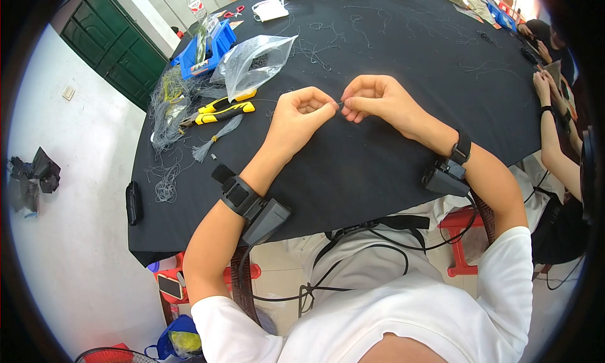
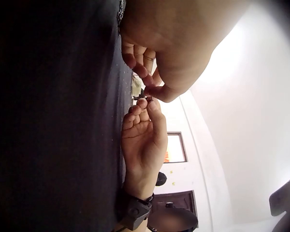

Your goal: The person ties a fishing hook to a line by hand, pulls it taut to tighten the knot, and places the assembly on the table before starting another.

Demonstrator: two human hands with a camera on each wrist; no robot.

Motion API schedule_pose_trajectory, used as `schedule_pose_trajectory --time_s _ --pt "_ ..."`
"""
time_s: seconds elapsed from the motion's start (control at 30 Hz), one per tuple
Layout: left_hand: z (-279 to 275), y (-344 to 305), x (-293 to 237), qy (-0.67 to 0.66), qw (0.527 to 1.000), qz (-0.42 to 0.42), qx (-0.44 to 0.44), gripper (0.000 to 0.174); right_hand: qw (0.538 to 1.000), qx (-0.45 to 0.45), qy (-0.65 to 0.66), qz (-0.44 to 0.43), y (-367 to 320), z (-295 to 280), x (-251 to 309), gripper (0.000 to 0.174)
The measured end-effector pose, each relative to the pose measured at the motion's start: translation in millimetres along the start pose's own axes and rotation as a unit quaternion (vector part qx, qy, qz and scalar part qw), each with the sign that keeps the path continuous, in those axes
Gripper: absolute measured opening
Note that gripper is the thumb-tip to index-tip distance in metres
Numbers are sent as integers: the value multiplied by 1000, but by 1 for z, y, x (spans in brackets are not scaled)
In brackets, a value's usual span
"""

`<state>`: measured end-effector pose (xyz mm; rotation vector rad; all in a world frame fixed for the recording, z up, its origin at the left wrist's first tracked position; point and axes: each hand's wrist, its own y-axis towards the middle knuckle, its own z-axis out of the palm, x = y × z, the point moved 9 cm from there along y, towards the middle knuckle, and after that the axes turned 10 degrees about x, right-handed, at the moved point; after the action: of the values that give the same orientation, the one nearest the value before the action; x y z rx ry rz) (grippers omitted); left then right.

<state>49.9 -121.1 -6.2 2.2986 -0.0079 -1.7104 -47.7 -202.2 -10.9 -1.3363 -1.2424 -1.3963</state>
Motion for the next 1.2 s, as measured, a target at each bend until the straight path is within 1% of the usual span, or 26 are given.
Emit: schedule_pose_trajectory --time_s 0.43,0.67,0.87,0.97,1.07,1.2 --pt "2 1 0 -6 1000 1 16 11 1000 13 -5 -4 1 2 -1 14" --pt "0 -1 -6 -3 1000 2 -1 15 1000 13 -6 -12 1 1 -1 12" --pt "0 -2 1 -56 998 -16 -11 16 1000 14 -8 -18 1 2 0 13" --pt "1 -3 3 -50 998 -36 6 14 1000 15 -11 -20 1 3 2 14" --pt "-2 -2 1 -48 999 -10 -13 13 1000 4 -6 -21 0 3 4 15" --pt "-1 -2 -2 -39 999 1 -11 12 1000 6 -5 -11 0 3 4 14"
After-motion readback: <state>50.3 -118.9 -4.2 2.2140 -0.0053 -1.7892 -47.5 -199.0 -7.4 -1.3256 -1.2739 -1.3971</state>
